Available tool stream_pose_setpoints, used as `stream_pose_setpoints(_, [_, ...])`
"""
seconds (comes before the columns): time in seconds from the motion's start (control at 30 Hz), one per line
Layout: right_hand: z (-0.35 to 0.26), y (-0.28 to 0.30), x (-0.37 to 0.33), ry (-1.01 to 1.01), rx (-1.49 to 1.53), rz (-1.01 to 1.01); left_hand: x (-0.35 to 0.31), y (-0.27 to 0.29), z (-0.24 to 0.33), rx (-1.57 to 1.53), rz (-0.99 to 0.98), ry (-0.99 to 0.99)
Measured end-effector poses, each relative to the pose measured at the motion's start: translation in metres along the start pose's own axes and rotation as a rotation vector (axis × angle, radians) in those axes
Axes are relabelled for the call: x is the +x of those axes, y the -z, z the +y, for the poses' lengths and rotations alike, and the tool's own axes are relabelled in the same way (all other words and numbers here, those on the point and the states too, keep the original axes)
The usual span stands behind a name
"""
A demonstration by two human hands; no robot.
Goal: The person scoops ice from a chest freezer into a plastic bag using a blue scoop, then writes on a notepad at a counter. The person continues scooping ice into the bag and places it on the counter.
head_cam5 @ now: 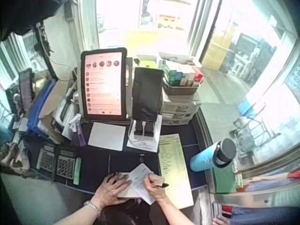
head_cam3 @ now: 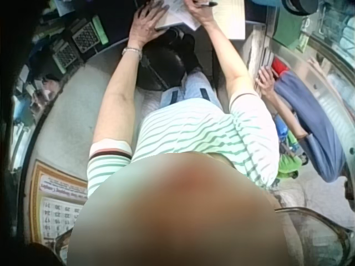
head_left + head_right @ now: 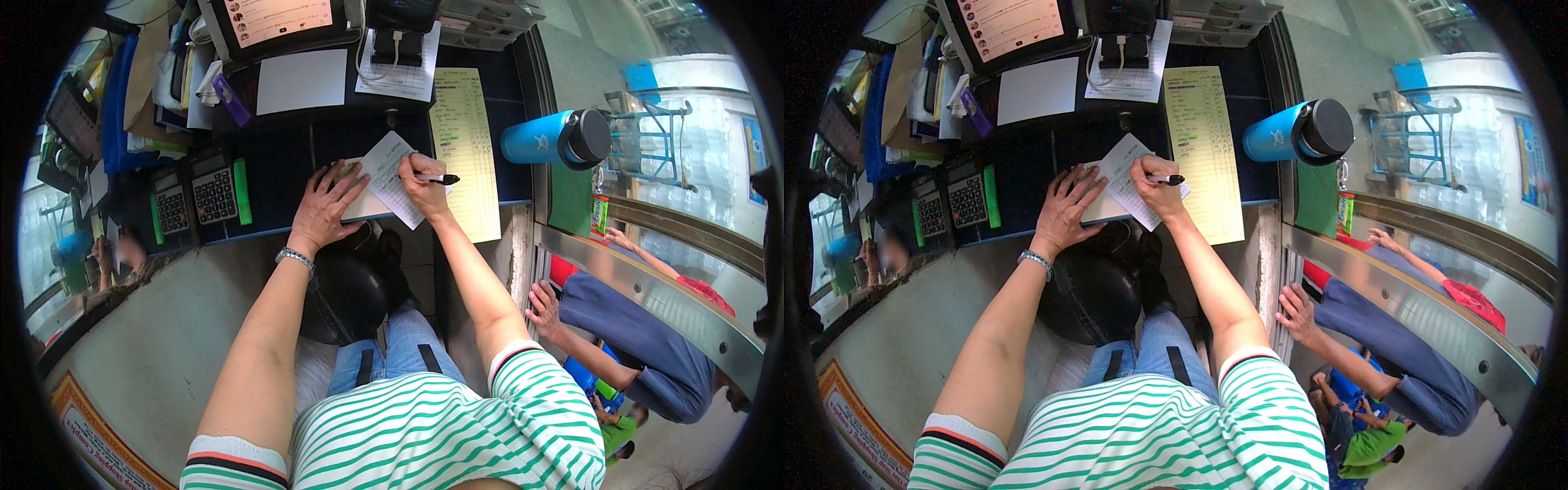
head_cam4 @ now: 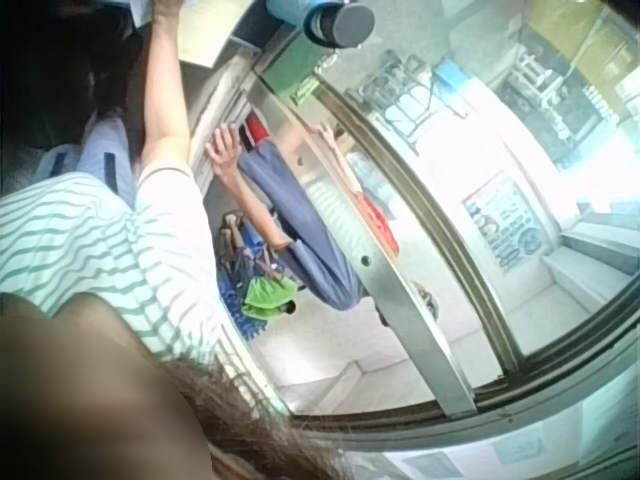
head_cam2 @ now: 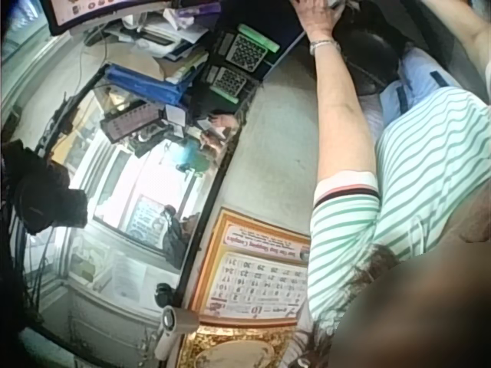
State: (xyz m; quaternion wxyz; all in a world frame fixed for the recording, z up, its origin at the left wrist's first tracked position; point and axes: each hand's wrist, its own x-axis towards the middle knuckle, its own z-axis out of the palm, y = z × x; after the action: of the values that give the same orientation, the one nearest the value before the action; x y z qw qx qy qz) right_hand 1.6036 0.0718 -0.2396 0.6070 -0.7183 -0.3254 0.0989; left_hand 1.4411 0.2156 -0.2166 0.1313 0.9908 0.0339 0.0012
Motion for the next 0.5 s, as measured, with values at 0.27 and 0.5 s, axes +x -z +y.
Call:
stream_pose_setpoints(0.27, [-0.0006,0.0005,-0.0004,-0.033,0.023,-0.03,0.0001,0.0002,-0.0001,-0.012,0.014,-0.006])
stream_pose_setpoints(0.5, [-0.0014,0.0001,0.0005,0.002,-0.005,-0.002,0.0004,0.001,0.0,-0.006,0.006,-0.007])
